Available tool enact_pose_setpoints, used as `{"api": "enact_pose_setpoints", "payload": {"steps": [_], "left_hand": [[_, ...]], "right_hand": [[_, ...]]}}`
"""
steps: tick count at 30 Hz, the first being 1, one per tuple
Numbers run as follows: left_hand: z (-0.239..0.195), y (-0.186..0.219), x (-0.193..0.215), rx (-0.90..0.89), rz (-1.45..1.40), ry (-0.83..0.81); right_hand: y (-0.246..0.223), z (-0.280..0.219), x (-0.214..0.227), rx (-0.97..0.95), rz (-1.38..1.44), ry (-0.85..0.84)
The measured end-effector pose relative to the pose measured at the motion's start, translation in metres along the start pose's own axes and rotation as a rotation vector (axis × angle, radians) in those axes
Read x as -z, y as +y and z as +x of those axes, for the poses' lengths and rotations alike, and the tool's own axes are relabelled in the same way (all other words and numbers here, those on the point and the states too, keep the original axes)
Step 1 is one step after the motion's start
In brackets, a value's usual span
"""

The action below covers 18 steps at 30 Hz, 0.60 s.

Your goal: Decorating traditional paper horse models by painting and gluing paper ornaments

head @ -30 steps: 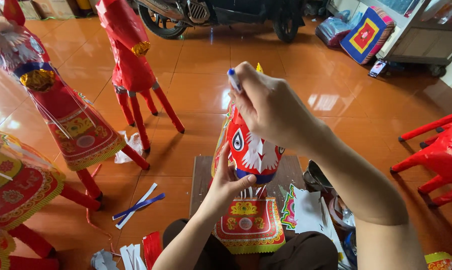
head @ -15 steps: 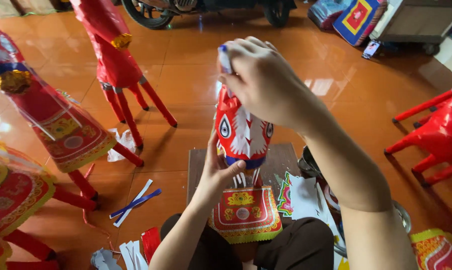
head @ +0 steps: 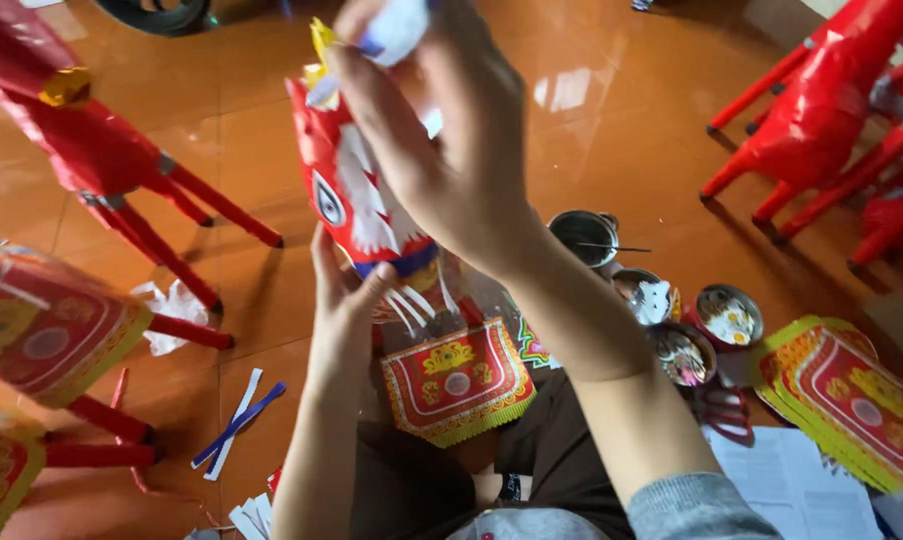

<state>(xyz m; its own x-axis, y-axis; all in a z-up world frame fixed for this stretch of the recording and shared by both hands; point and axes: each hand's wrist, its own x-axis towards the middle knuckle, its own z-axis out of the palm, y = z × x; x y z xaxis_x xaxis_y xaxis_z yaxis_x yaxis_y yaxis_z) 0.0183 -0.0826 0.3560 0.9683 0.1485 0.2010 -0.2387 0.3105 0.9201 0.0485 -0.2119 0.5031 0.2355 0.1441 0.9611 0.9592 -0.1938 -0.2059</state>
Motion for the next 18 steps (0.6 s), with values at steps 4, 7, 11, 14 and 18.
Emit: {"api": "enact_pose_setpoints", "payload": {"steps": [4, 7, 11, 14, 18], "left_hand": [[0.049, -0.02, 0.012, -0.037, -0.018, 0.02], [0.078, -0.033, 0.02, -0.094, -0.037, 0.055], [0.11, -0.043, 0.032, -0.057, -0.072, 0.068], [0.131, -0.053, 0.05, -0.029, -0.068, 0.042], [0.131, -0.041, 0.044, -0.024, -0.058, -0.044]], "right_hand": [[0.019, -0.053, 0.019, -0.199, 0.04, 0.046], [0.08, -0.14, 0.016, -0.569, 0.055, 0.124], [0.144, -0.28, 0.035, -0.965, -0.017, 0.17], [0.172, -0.41, 0.049, -1.139, -0.169, 0.042], [0.152, -0.501, 0.071, -1.555, -0.141, -0.283]]}}
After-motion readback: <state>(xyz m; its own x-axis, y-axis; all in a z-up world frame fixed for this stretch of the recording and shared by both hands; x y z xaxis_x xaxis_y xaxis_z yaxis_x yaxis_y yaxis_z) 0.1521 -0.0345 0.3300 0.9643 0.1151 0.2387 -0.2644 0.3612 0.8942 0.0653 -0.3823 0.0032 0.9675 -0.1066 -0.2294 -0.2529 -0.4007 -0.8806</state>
